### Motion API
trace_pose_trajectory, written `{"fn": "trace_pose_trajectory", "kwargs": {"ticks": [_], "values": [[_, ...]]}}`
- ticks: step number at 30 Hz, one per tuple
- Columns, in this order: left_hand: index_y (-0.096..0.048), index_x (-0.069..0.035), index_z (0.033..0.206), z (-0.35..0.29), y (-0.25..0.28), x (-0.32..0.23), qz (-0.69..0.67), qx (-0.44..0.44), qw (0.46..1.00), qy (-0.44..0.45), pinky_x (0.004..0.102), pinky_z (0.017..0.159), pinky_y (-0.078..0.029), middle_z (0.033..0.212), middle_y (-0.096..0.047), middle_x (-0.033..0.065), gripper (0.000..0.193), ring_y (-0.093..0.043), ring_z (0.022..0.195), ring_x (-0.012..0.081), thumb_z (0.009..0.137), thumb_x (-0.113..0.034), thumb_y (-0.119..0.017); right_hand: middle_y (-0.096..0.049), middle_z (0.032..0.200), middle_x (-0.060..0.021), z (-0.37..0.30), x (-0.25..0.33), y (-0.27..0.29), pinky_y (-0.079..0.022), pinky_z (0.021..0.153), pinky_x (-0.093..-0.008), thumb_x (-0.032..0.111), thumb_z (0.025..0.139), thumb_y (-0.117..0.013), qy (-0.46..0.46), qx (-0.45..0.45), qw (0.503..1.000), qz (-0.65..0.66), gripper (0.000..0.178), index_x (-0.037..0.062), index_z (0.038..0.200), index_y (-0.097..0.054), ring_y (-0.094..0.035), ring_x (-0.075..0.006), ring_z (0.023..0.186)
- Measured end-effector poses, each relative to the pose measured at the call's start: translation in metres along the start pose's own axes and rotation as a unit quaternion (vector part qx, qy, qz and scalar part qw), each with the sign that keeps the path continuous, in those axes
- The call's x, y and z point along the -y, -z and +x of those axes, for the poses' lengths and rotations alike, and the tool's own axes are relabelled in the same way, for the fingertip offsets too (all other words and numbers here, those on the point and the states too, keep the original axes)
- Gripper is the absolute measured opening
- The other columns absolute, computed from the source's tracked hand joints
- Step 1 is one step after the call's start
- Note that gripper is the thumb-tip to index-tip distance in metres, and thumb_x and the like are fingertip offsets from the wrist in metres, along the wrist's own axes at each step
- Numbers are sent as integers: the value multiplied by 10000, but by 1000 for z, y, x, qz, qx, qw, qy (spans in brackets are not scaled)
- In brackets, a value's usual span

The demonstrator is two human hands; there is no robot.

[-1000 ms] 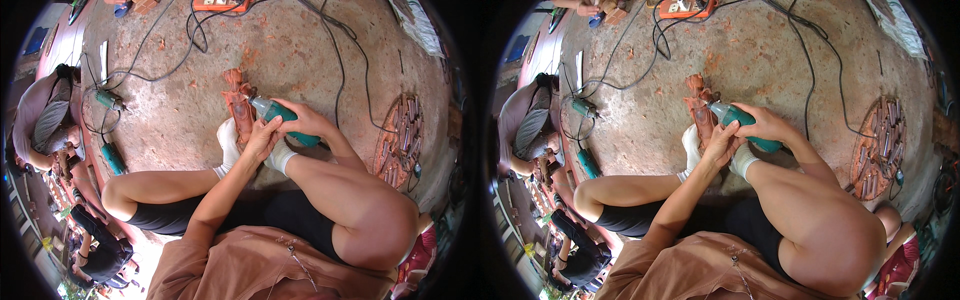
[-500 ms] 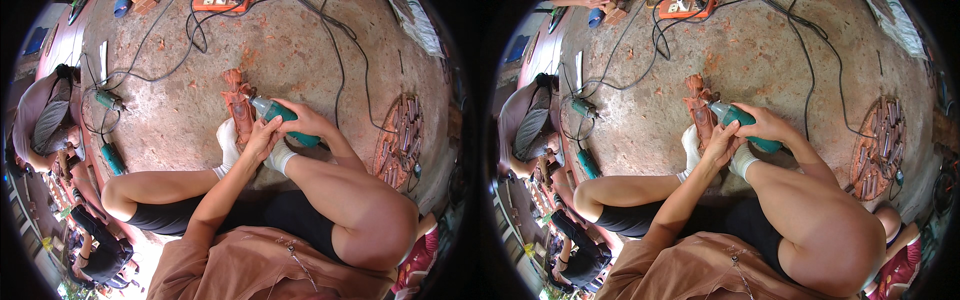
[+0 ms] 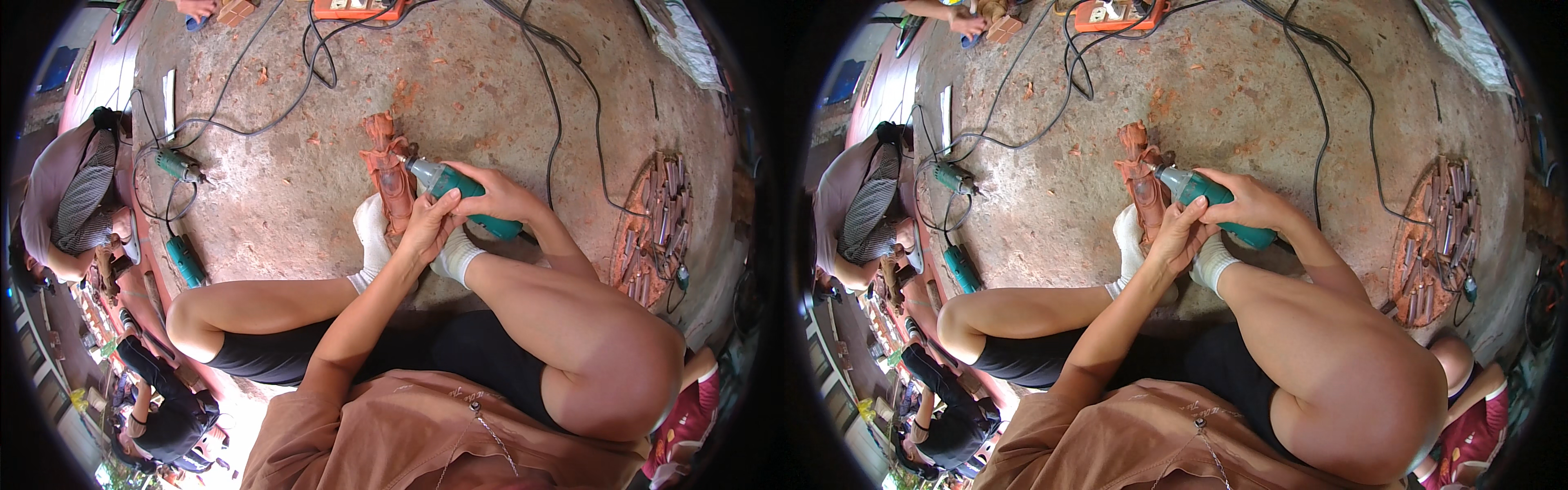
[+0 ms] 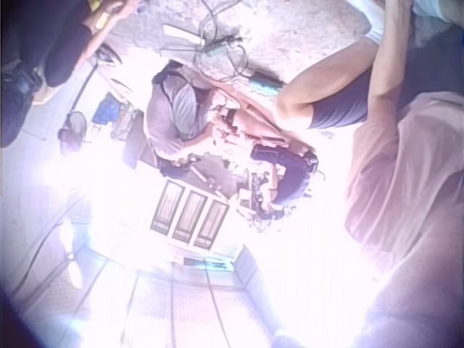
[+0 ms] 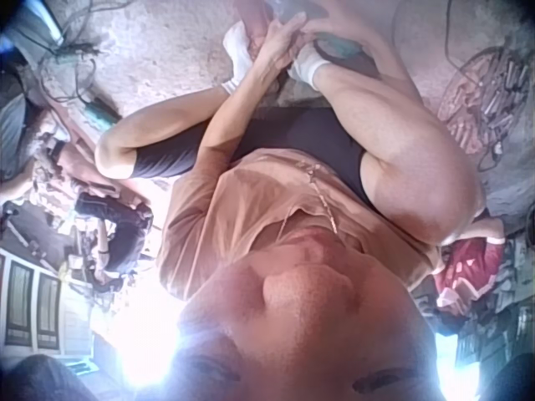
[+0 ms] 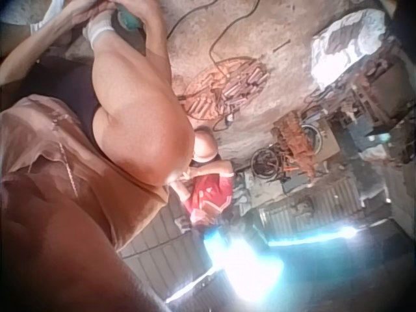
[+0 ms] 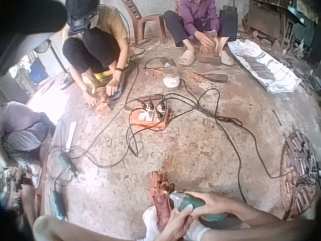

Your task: The person sits on the floor and uses a green rotary tool to carve a reddish-brown wooden figurine. They hold the figurine with their left hand and guide the tool with their right hand, working on different sections of the object throughout the clip.

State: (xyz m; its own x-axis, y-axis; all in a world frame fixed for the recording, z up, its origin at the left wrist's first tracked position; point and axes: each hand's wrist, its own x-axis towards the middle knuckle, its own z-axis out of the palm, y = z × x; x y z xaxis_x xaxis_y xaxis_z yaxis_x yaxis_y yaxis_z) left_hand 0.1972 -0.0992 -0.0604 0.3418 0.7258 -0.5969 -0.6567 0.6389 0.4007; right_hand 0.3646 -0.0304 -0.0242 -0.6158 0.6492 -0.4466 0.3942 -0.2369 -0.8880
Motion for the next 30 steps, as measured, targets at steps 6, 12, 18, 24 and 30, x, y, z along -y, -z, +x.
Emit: {"fn": "trace_pose_trajectory", "kwargs": {"ticks": [6,12,18,24,30], "values": [[-497,35,1158,3,0,-2,2,1,1000,-7,336,817,-567,1062,-622,121,453,-645,933,188,869,-246,-704,-617,1167,-191,2,-4,-1,-462,905,-337,336,755,-699,3,-11,1000,13,795,-10,1402,-395,-596,-219,1045],[-508,25,1150,-2,-5,-3,1,-6,1000,-17,331,787,-571,1048,-623,109,433,-644,930,180,870,-240,-704,-619,1157,-184,1,-2,1,-469,894,-339,318,745,-705,-1,5,1000,-13,795,-8,1403,-397,-597,-213,1032],[-491,26,1176,4,1,-6,7,-8,1000,8,341,816,-561,1060,-620,112,454,-639,953,190,871,-236,-703,-632,1127,-176,4,-7,0,-475,879,-339,296,731,-714,16,-17,1000,14,798,-7,1400,-401,-609,-211,999],[-484,17,1179,0,-3,1,-8,-9,1000,-26,348,832,-556,1075,-613,111,454,-635,965,195,874,-241,-700,-640,1105,-170,2,-6,1,-479,864,-331,288,739,-712,20,1,1000,-21,791,-6,1403,-398,-613,-199,983],[-471,17,1193,5,3,-3,2,8,1000,9,346,838,-557,1068,-617,106,469,-636,970,194,874,-241,-700,-642,1100,-175,4,-12,2,-480,862,-330,277,746,-709,16,0,1000,17,789,4,1413,-387,-616,-200,980]]}}
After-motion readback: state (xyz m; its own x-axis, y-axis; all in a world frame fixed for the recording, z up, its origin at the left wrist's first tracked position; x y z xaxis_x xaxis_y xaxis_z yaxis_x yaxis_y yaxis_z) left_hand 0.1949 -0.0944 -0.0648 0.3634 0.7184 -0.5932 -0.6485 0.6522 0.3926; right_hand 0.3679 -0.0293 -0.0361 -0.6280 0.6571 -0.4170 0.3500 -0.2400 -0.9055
